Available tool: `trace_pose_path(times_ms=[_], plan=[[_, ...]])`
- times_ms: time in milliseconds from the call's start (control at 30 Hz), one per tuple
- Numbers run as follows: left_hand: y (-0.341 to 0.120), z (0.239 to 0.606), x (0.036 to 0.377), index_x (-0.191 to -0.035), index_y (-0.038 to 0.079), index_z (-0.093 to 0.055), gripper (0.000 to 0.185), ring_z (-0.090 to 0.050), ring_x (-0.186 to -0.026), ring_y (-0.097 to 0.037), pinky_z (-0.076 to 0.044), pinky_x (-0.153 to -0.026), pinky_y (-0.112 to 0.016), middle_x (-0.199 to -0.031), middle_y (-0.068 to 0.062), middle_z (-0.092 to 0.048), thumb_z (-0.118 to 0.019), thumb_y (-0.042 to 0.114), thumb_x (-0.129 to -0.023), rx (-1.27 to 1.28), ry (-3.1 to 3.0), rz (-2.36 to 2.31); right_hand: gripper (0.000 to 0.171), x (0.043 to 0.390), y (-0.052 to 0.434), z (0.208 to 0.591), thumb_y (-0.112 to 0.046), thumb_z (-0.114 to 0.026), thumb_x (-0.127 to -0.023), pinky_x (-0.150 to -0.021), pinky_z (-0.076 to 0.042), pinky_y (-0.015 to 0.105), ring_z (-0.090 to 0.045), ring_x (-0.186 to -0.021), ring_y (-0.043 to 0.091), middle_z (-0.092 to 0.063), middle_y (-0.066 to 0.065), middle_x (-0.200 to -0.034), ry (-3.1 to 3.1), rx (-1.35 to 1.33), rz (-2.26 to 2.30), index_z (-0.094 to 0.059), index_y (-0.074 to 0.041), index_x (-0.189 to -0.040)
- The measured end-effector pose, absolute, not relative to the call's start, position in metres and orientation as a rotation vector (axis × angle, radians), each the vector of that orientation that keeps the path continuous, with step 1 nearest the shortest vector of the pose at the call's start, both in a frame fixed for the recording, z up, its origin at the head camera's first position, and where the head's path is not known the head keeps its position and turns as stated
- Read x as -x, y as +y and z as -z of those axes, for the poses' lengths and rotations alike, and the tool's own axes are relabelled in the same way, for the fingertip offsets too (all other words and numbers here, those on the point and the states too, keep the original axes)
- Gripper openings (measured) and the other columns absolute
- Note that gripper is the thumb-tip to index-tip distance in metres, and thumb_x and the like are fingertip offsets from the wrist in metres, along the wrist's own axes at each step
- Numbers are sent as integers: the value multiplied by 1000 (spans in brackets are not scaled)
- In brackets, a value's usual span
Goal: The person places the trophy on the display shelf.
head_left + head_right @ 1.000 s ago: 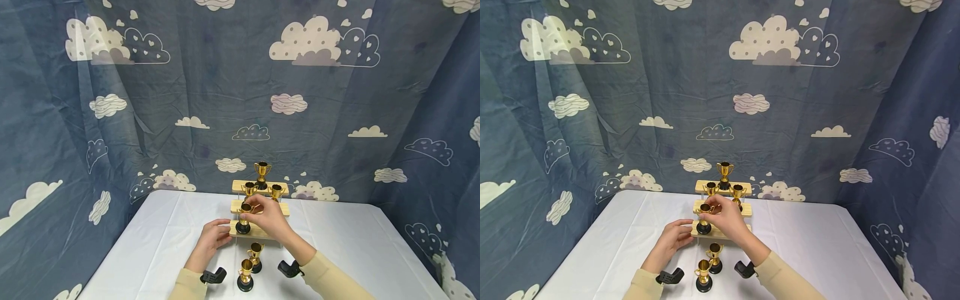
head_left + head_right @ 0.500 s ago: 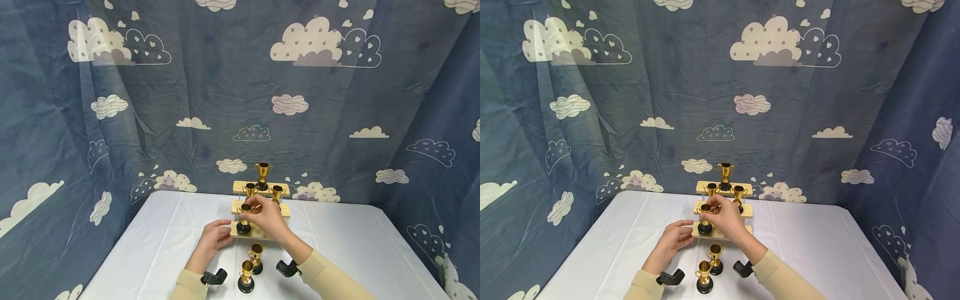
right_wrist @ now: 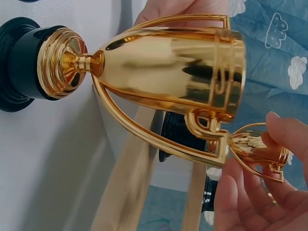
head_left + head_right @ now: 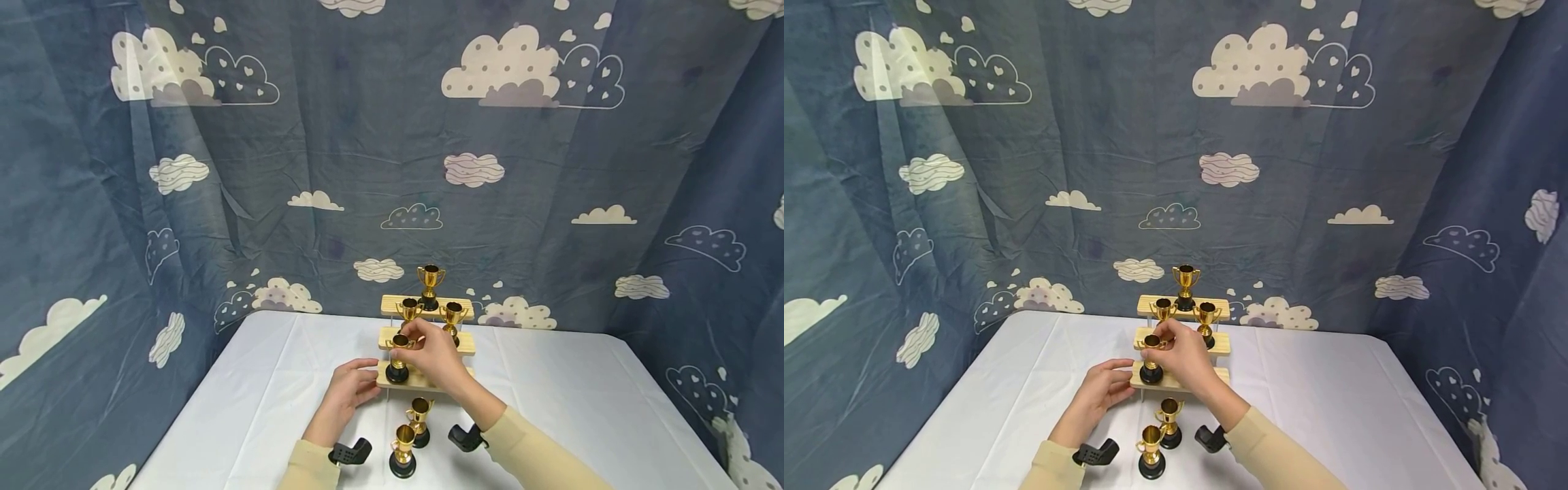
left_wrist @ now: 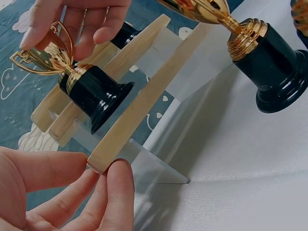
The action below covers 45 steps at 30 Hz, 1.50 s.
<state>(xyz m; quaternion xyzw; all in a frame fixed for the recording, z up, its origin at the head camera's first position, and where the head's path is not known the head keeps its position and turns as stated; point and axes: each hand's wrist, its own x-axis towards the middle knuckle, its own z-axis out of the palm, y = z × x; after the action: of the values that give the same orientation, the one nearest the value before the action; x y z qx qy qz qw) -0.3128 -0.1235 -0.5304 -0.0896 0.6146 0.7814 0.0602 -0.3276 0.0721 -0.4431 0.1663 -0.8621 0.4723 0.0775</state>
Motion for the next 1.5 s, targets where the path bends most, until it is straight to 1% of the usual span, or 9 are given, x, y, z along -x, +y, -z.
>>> trace_pose_path(times_ms=[267,500,800,1033,1133,1300,1500], plan=[[-122,533,315,-125,-5,-64,41,-69,-84,-19,-61,-79,-37,-108,-16,-68,-67,0,-85,266,1845,-2382,33,328,72,447,-23,-91,-74,-66,-55,32,-64,-76,13,-66,-5,-92,-2583,-487,-1420,-65,-22,-96],[-122,534,317,-123,-3,-66,38,-70,-84,-20,-61,-77,-35,-106,-16,-70,-67,0,-84,292,1844,-2377,34,329,72,448,-26,-91,-75,-65,-54,32,-63,-75,12,-66,-5,-92,-2580,-492,-1418,-65,-21,-97],[-122,533,316,-126,-3,-64,40,-68,-83,-19,-60,-76,-33,-109,-17,-67,-66,0,-86,280,1845,-2380,36,332,70,450,-29,-91,-74,-67,-55,31,-63,-75,11,-67,-5,-95,-2590,-510,-1395,-67,-22,-100],[-122,531,314,-128,-4,-63,42,-68,-83,-19,-60,-76,-33,-108,-16,-68,-67,1,-87,278,1845,-2369,43,330,72,451,-24,-90,-77,-73,-57,32,-66,-79,11,-68,-5,-102,-2613,-539,-1393,-69,-20,-115],[-123,530,313,-130,-4,-62,43,-68,-83,-19,-60,-76,-32,-109,-16,-68,-66,2,-87,279,1856,-2356,46,329,73,450,-27,-89,-77,-74,-58,32,-66,-81,11,-68,-5,-103,-2609,-562,-1387,-69,-19,-117],[-123,529,312,-131,-4,-61,43,-68,-83,-18,-60,-76,-32,-111,-17,-68,-66,2,-88,275,1851,-2357,47,327,75,447,-30,-90,-76,-75,-58,32,-67,-82,10,-68,-5,-103,-2610,-565,-1373,-69,-20,-118],[-122,528,311,-132,-4,-60,44,-68,-84,-19,-60,-77,-33,-115,-20,-66,-66,2,-88,279,1850,-2358,48,323,76,444,-26,-91,-75,-73,-58,33,-68,-81,12,-69,-3,-101,-2593,-555,-1379,-69,-20,-117]])
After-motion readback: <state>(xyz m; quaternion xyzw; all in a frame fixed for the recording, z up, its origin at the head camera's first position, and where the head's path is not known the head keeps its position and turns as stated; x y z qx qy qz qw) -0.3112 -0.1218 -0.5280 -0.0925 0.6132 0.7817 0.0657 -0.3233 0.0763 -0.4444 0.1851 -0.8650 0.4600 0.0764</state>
